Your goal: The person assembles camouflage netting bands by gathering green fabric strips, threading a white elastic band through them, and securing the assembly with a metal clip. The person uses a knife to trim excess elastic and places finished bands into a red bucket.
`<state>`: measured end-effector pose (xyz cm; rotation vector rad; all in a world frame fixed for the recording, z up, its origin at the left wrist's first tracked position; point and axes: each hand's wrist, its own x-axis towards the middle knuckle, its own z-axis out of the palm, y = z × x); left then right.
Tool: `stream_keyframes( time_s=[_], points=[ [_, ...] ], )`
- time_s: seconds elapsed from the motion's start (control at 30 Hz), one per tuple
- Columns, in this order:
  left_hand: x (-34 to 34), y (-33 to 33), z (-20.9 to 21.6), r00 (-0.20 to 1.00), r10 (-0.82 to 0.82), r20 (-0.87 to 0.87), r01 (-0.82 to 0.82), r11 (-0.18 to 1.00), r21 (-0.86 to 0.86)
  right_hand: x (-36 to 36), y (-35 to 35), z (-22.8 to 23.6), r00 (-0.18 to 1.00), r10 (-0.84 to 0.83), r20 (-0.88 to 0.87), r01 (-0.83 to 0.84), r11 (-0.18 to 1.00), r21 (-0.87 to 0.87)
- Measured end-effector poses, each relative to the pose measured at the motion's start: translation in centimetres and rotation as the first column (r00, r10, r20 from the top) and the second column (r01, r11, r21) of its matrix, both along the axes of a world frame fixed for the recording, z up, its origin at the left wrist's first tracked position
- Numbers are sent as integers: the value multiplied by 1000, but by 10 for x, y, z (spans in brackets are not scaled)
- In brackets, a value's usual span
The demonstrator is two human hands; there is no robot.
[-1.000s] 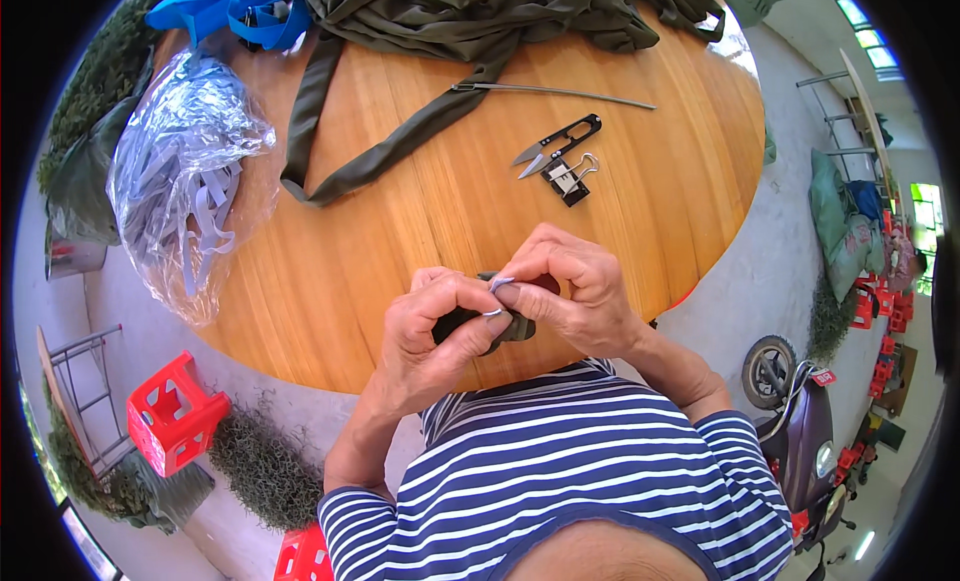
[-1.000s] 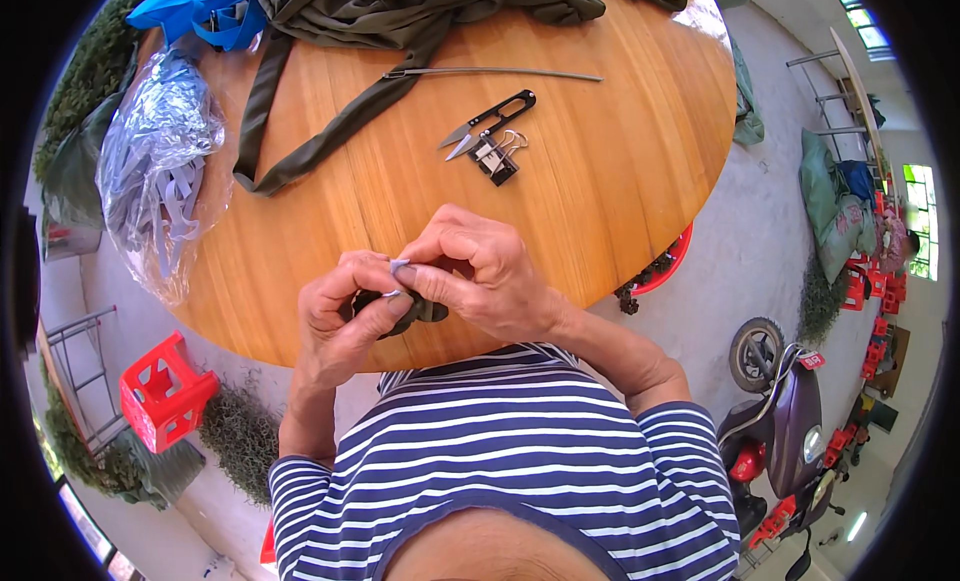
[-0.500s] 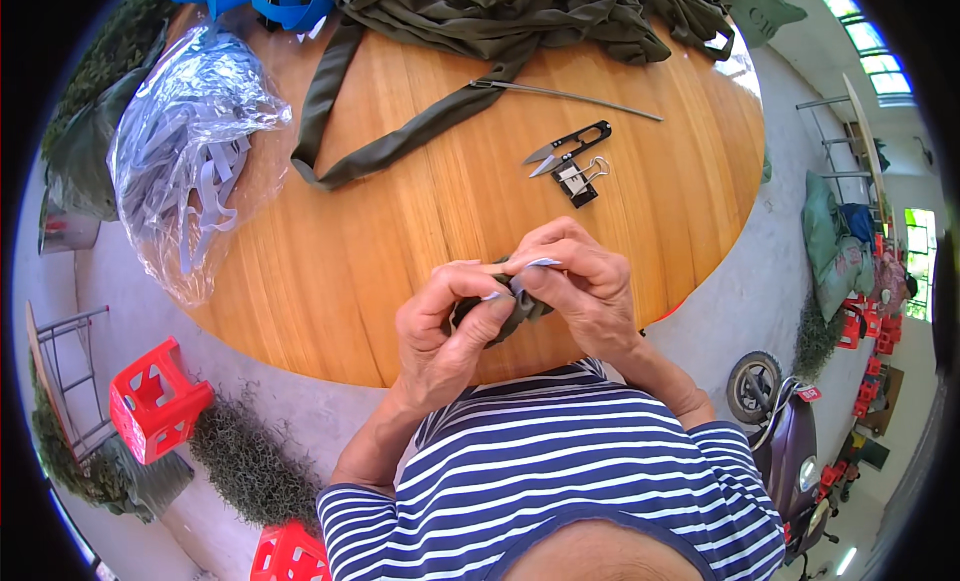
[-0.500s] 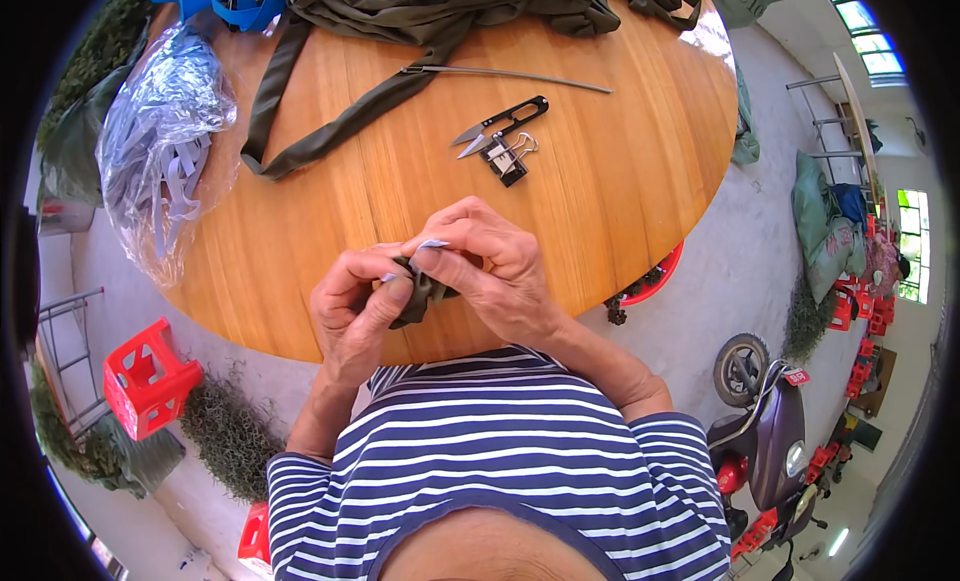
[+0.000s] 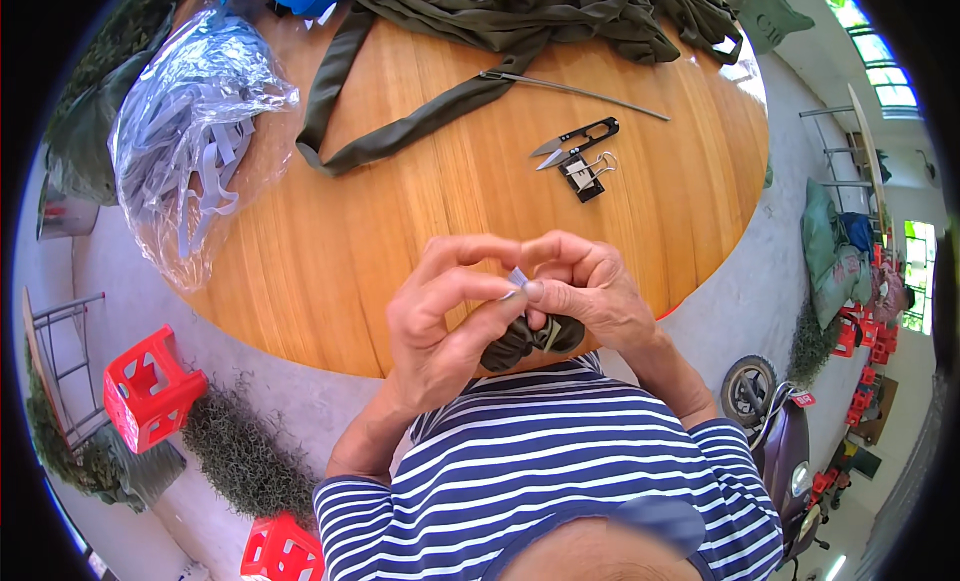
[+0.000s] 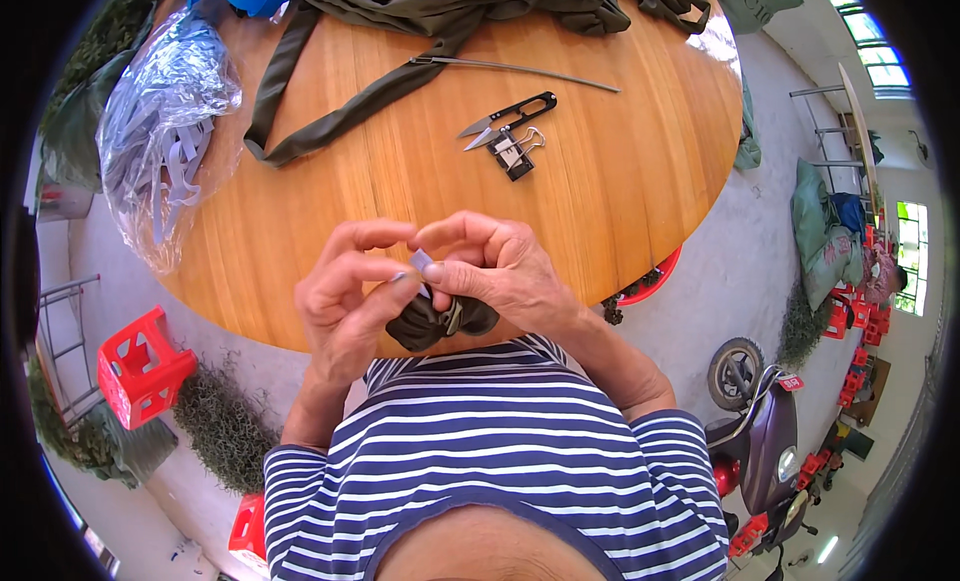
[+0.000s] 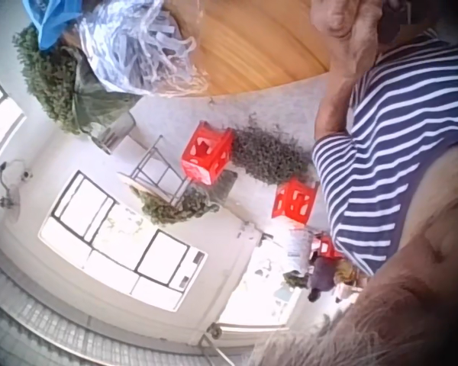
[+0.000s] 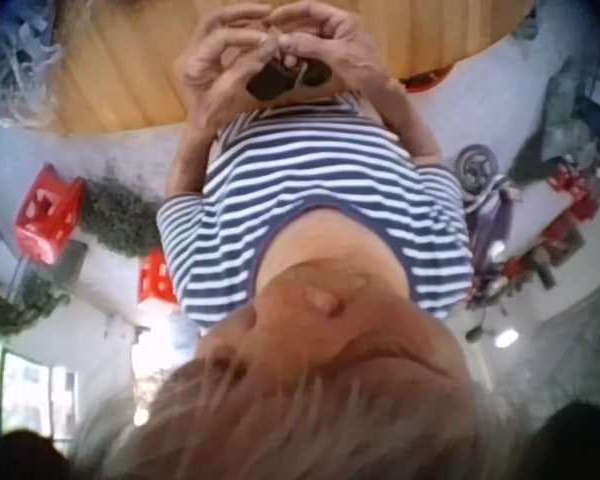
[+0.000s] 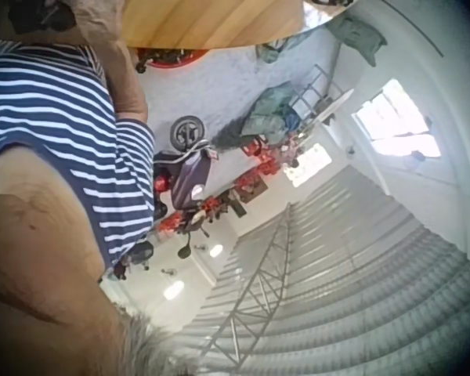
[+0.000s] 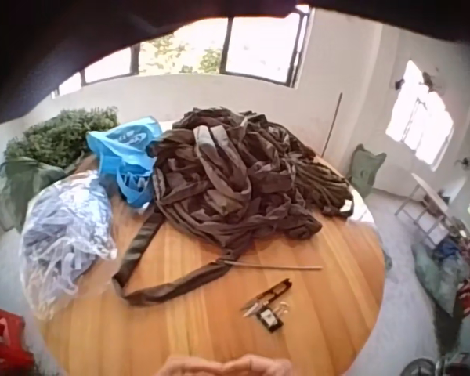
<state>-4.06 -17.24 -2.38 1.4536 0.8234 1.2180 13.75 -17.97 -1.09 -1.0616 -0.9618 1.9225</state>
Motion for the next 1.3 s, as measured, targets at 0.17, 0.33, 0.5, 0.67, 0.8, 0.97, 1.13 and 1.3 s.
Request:
stream_keyframes(
  time_s=[0.17, 0.33, 0.5, 0.67, 0.8, 0.97, 1.13, 1.3],
  points=[
    [4, 4, -2, 998, 15, 69, 4, 964, -265, 2, 2, -3, 999, -31, 13, 31, 999, 41],
    [13, 0, 4, 995, 56, 81, -26, 943, -331, -5, 3, 9, 975, -9, 222, -21, 991, 135],
    [26, -4, -1, 980, 114, 163, -53, 939, -339, -1, 9, -7, 993, -110, 47, 98, 974, 204],
    [21, -19, -8, 961, 90, 263, 35, 899, -437, 4, 11, -13, 983, -99, -153, 146, 930, 336],
    [19, -16, 0, 947, 66, 315, 109, 855, -507, 10, 17, -18, 973, -35, -229, 95, 962, 257],
    [12, 3, 3, 973, -35, 230, 166, 798, -579, 9, 13, -19, 998, 46, -37, -32, 947, 320],
    [12, 3, -8, 969, -45, 243, 152, 885, -440, 8, 17, -8, 993, 60, 98, -77, 981, 178],
    [21, -6, -14, 985, 163, -62, -155, 980, 123, 16, 23, -16, 984, 18, -178, -48, 985, -168]
  ],
)
